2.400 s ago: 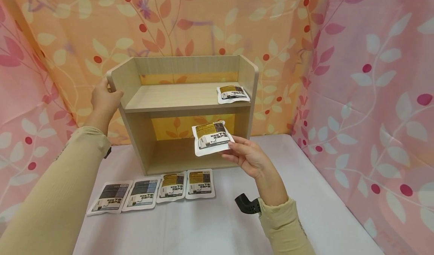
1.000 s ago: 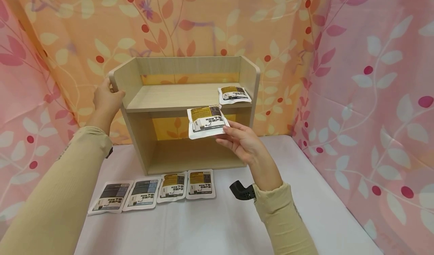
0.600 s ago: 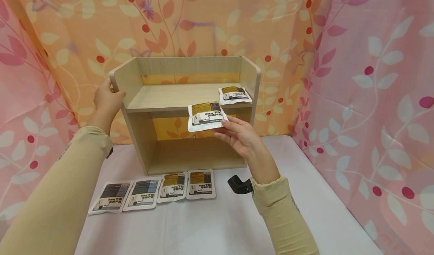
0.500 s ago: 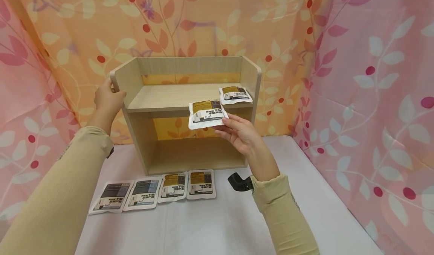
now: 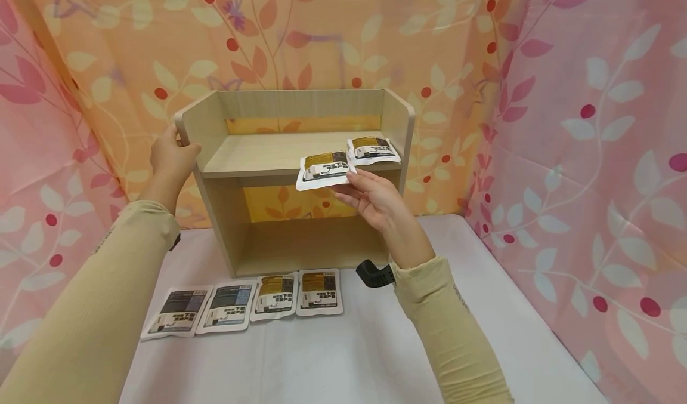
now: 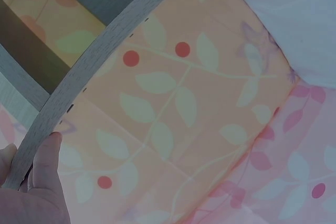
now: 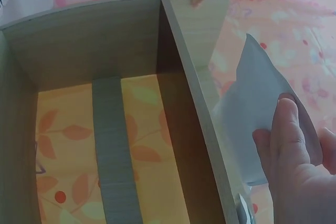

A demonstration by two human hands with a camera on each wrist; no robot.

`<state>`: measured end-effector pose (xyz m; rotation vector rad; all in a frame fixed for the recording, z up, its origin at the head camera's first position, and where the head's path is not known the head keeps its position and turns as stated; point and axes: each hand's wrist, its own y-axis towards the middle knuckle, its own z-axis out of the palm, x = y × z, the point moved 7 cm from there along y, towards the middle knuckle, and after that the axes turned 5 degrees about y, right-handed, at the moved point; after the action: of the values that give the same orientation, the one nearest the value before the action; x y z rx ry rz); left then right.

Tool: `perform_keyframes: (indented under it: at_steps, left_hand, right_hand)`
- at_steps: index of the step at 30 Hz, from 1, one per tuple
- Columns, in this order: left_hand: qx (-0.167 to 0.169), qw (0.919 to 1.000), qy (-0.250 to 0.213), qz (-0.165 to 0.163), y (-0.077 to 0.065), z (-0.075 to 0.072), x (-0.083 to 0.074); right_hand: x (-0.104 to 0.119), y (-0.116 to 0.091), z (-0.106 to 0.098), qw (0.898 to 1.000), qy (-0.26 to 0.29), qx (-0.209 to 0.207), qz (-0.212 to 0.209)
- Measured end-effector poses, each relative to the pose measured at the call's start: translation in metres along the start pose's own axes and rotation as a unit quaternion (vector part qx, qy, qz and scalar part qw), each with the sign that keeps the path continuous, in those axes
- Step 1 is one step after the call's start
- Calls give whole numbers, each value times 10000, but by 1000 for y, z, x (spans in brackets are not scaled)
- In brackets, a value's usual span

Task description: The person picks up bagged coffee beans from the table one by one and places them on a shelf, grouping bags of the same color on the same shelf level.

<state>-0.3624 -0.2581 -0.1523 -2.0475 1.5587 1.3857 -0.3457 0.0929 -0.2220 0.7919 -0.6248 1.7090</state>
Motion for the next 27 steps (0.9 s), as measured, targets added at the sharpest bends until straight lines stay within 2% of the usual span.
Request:
perform_keyframes:
  at_steps: [12,19,24,27]
  left_hand:
    - [-8,10000,-4,47,1,1,0]
    - [-15,10000,-2,-12,1,1,2]
    - [-13,10000,12,-23,1,1,2]
    - [-10,10000,20,-17,0,1,1]
  right_hand:
    - [6,13,5,9991,340,-212,-133]
    - [8,21,7,9984,348,-420,-176]
    - [9,28,10,9984,337,-414,-189]
    - [9,31,12,9989,149,-397,-178]
